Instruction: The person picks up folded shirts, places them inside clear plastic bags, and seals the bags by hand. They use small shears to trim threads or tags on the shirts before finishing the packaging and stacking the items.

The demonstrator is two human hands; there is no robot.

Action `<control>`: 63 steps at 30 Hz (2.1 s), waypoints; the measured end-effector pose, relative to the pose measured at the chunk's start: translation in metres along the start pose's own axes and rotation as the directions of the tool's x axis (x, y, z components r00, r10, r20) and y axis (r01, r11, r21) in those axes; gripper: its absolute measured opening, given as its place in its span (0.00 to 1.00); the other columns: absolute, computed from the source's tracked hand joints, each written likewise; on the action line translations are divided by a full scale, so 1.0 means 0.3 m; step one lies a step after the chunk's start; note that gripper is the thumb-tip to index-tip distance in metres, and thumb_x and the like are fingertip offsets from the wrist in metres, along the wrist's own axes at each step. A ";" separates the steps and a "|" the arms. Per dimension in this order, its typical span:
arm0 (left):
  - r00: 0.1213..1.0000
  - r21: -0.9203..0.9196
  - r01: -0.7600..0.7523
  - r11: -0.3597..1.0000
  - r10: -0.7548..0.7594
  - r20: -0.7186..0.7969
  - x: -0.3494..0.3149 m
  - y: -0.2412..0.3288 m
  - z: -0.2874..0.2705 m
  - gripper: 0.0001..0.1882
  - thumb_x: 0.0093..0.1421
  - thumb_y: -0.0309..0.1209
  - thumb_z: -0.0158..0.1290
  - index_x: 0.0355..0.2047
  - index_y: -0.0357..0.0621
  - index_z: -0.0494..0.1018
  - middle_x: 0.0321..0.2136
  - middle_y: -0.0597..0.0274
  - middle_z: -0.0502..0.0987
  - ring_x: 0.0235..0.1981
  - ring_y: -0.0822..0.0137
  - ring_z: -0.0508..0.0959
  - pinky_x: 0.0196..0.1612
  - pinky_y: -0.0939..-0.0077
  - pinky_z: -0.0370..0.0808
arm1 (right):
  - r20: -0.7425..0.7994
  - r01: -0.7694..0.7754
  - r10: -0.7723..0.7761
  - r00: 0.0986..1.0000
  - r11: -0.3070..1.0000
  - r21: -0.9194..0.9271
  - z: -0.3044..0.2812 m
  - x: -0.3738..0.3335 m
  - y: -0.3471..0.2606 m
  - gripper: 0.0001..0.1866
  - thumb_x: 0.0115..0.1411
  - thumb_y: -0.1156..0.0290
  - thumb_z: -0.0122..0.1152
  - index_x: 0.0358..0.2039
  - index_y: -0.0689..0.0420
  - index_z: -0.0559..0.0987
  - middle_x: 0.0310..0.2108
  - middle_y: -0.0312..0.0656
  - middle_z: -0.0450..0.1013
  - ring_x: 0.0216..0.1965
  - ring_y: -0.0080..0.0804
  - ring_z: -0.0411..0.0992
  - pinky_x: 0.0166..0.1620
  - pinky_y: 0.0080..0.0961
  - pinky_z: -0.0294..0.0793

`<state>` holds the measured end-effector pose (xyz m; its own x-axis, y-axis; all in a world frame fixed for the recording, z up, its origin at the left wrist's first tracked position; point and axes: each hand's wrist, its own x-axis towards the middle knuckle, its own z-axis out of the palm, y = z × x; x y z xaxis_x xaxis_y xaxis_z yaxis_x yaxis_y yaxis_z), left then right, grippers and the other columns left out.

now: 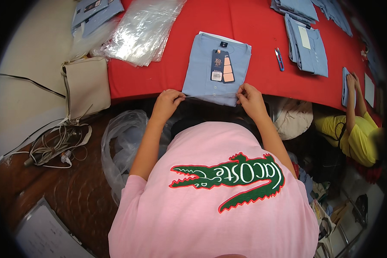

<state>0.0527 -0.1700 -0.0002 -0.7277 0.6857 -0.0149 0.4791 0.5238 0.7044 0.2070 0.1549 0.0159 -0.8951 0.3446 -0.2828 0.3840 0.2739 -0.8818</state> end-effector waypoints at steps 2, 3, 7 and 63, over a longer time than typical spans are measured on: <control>1.000 0.058 0.013 0.998 -0.012 -0.021 0.026 0.015 -0.038 0.07 0.62 0.28 0.64 0.38 0.38 0.85 0.36 0.51 0.86 0.40 0.49 0.85 0.45 0.57 0.80 | -0.005 0.000 0.000 1.000 1.000 0.003 0.014 0.004 0.016 0.04 0.63 0.82 0.64 0.36 0.65 0.77 0.31 0.44 0.76 0.29 0.32 0.81 0.36 0.29 0.79; 0.999 0.087 0.017 0.996 -0.015 -0.029 0.043 0.017 -0.047 0.07 0.63 0.28 0.64 0.38 0.39 0.86 0.35 0.50 0.86 0.40 0.48 0.85 0.45 0.56 0.80 | -0.012 -0.002 0.002 1.000 1.000 0.005 0.019 0.005 0.025 0.04 0.62 0.81 0.65 0.36 0.64 0.77 0.32 0.46 0.77 0.29 0.35 0.81 0.36 0.32 0.78; 1.000 0.210 0.024 0.977 -0.022 -0.010 0.130 -0.029 -0.038 0.07 0.64 0.28 0.62 0.38 0.38 0.85 0.35 0.49 0.86 0.37 0.46 0.85 0.43 0.55 0.81 | -0.045 0.037 -0.044 0.998 0.989 -0.141 0.032 0.017 0.030 0.06 0.61 0.79 0.66 0.37 0.63 0.78 0.34 0.47 0.77 0.31 0.39 0.80 0.39 0.35 0.78; 0.964 -0.080 -0.266 0.961 0.264 -0.029 0.403 0.122 0.188 0.26 0.69 0.41 0.59 0.64 0.45 0.75 0.66 0.51 0.72 0.68 0.46 0.69 0.72 0.49 0.62 | -0.256 0.150 -0.284 0.924 0.885 -0.441 -0.047 0.175 0.016 0.08 0.67 0.68 0.66 0.43 0.56 0.80 0.40 0.44 0.75 0.43 0.49 0.78 0.44 0.45 0.78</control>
<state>0.0099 -0.0395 -0.0164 -0.5894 0.7846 0.1923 0.6142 0.2806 0.7376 0.1652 0.1871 0.0023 -0.8782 0.4705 0.0860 0.3054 0.6899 -0.6563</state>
